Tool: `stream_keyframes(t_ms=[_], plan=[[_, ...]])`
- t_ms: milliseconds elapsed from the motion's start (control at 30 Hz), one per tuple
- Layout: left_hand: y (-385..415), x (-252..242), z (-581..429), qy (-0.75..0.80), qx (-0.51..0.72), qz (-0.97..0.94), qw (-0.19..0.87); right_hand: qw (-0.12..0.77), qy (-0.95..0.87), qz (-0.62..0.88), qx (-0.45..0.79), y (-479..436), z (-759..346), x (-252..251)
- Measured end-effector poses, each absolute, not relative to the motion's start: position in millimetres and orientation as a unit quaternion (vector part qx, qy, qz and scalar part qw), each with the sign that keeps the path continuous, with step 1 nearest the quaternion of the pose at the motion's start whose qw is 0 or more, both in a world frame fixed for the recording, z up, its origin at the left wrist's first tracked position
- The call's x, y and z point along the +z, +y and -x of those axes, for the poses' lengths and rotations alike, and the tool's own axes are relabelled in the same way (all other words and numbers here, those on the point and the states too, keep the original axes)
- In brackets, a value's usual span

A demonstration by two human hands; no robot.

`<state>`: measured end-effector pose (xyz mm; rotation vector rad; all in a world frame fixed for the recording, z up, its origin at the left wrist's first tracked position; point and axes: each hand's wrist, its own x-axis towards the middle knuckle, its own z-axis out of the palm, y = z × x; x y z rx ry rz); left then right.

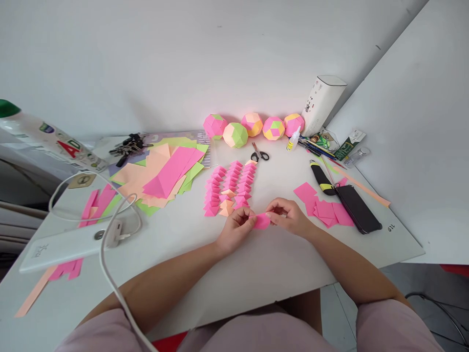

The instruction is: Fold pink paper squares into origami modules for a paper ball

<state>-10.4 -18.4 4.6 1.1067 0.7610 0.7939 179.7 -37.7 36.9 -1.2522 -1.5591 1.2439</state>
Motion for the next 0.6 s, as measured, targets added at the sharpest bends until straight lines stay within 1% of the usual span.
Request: stream_keyframes(t_ms=[100, 300, 433, 600], plan=[[-19.7, 6.3, 10.8, 0.33, 0.342, -0.526, 0.706, 0.355, -0.644, 0.472, 0.486, -38.6, -175.7, 37.3], [-21.4, 3.9, 12.6, 0.327, 0.322, -0.56, 0.689, 0.355, -0.662, 0.476, 0.458, -41.1, -172.9, 37.4], [-20.2, 1.2, 12.8, 0.333, 0.333, -0.55, 0.69, 0.383, -0.63, 0.503, 0.451, -39.9, -177.2, 35.3], [-18.7, -0.3, 11.9, 0.335, 0.354, -0.511, 0.708, 0.456, -0.572, 0.508, 0.454, -34.6, -188.3, 30.8]])
